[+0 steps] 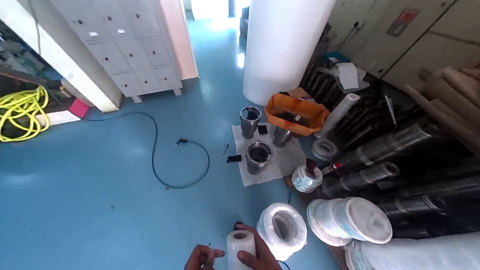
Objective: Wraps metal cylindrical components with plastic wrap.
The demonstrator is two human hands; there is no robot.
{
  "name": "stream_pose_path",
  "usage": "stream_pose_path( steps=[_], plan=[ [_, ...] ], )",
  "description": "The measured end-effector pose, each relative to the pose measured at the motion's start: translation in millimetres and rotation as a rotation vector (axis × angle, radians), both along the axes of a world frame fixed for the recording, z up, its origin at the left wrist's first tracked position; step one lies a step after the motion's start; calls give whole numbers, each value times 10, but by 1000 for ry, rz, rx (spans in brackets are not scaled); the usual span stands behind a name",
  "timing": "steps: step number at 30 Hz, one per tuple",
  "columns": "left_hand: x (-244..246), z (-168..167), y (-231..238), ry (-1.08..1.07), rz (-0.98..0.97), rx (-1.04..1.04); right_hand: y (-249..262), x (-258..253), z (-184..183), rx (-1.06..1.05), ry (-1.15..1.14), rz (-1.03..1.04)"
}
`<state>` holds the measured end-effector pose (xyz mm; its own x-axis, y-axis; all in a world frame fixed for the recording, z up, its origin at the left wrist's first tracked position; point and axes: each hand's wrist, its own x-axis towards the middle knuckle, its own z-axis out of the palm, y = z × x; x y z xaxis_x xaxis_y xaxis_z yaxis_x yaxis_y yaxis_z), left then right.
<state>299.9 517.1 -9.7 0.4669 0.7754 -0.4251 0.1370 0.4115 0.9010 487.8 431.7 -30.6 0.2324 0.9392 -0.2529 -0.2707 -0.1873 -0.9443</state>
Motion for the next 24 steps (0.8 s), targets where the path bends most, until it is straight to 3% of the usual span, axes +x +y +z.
stream_pose_path(
  steps=[5,9,14,17,20,24],
  plan=[
    [725,310,845,-57,73,-115,733,633,56,71,479,46],
    [1288,198,1309,-135,31,-35,1119,1013,42,-70,727,-32],
    [1984,15,2008,-136,-126,40,1595,1592,-197,-32,957,-36],
    [2486,-144,2472,-149,-163,118,2003,1910,-246,-39,968,-206],
    [3032,-327,3121,-220,-168,171,2403,2407,-217,-45,887,-216],
    [3628,-314,4004,-276,-222,146,2837,3166,107,-168,477,63]
  ],
)
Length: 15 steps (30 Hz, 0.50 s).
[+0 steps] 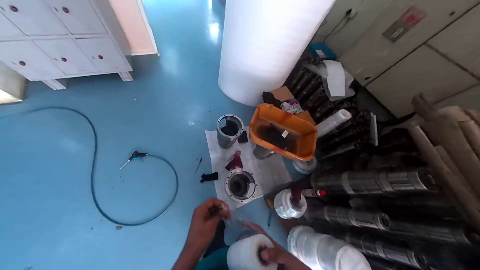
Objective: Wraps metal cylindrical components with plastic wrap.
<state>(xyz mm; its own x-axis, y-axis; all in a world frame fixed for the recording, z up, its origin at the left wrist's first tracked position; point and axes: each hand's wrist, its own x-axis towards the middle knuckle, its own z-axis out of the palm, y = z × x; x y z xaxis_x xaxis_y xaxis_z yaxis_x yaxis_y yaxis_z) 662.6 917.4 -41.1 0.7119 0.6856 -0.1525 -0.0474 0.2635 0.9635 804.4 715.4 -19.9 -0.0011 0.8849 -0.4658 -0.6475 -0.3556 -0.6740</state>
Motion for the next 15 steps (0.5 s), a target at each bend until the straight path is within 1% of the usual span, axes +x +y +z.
stream_pose_path(
  steps=[1,3,6,9,10,12,14,15],
  plan=[
    [86,12,178,-6,-11,5,121,149,80,-13,-82,90],
    [245,5,523,-28,0,34,374,439,188,-39,-182,199],
    [394,-149,918,-36,84,13,652,843,227,-73,-308,361],
    [476,-405,1152,-30,201,-57,850,1284,181,-111,-460,538],
    [495,-501,1205,-32,245,-76,936,1436,172,-140,-539,586],
    [535,-704,1277,-28,329,-108,1169,1758,175,-221,-765,726],
    [582,-938,1314,-6,404,-141,1425,2110,57,-265,-954,896],
    [611,-1071,1332,17,434,-142,1543,2302,-65,-273,-1006,981]
  ],
)
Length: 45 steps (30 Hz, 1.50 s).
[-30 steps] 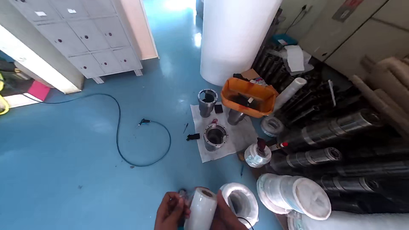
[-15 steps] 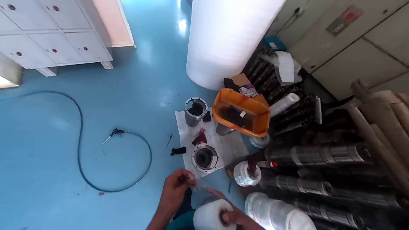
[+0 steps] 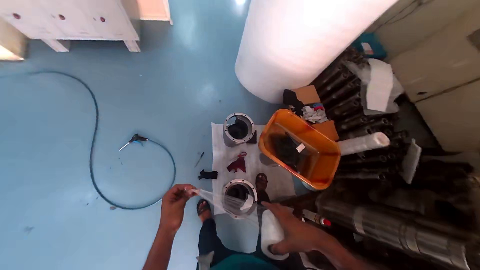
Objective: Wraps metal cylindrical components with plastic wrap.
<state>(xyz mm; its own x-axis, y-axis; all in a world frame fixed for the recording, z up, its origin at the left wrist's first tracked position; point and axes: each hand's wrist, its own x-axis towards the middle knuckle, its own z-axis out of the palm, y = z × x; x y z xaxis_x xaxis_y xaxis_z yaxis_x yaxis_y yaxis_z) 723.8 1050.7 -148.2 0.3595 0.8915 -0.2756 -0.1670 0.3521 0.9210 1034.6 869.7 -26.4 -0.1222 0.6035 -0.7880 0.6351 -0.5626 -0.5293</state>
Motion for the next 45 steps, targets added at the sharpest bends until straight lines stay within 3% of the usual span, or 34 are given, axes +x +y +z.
stream_pose_path(
  steps=[4,7,11,17,21,24,29,37,40,43,45],
  plan=[
    [155,-566,-91,174,103,-29,318,885,-842,-120,-40,221],
    [339,-998,-341,361,213,-137,544,1543,-1867,-142,-48,313],
    [625,-1748,-473,485,266,-318,620,1899,-3039,-234,-123,386],
    [1039,-3018,213,527,272,-431,849,2006,-4210,-232,-130,95],
    [1020,-3648,128,495,261,-523,880,2239,-4877,-256,-95,62],
    [843,-3923,-253,484,195,-593,807,2386,-5113,-336,-76,148],
    [734,-4088,-980,426,79,-689,214,2434,-5143,-437,1,180],
    [835,-4162,-1237,428,-20,-615,-419,2154,-5030,-457,72,73],
    [771,-4144,-1384,425,40,-585,-477,1996,-5000,-454,85,116],
    [715,-4077,-1975,488,187,-702,-521,1908,-5010,-495,42,199],
    [934,-3896,-2559,509,133,-859,-523,1861,-5009,-509,33,226]
  ],
)
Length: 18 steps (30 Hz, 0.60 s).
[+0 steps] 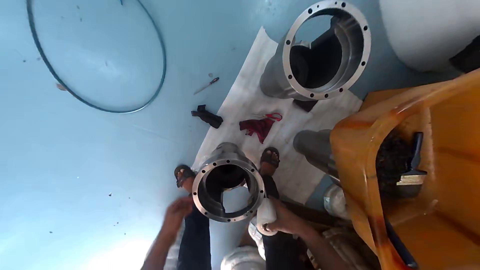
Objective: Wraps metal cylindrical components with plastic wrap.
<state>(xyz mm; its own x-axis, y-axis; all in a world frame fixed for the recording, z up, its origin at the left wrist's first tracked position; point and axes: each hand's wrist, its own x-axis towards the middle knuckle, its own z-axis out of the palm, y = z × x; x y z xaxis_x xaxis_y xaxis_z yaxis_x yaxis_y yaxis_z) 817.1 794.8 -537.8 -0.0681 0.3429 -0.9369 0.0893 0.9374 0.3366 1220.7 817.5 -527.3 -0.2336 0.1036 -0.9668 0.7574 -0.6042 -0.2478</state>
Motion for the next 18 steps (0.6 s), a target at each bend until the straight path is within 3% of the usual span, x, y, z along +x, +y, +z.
stream_pose_path(
  steps=[3,5,9,15,18],
  plan=[
    [690,268,-737,-329,-63,-235,40,-97,20,-13,25,10],
    [1257,346,-979,-529,44,-198,49,-151,53,-19,48,19],
    [2010,123,-976,-540,324,-49,139,-267,107,-64,75,29],
    [2085,-38,-806,-648,487,-83,308,-391,84,-213,122,79],
    [2085,-27,-941,-664,612,-72,799,-496,300,-219,-68,361]
  ],
)
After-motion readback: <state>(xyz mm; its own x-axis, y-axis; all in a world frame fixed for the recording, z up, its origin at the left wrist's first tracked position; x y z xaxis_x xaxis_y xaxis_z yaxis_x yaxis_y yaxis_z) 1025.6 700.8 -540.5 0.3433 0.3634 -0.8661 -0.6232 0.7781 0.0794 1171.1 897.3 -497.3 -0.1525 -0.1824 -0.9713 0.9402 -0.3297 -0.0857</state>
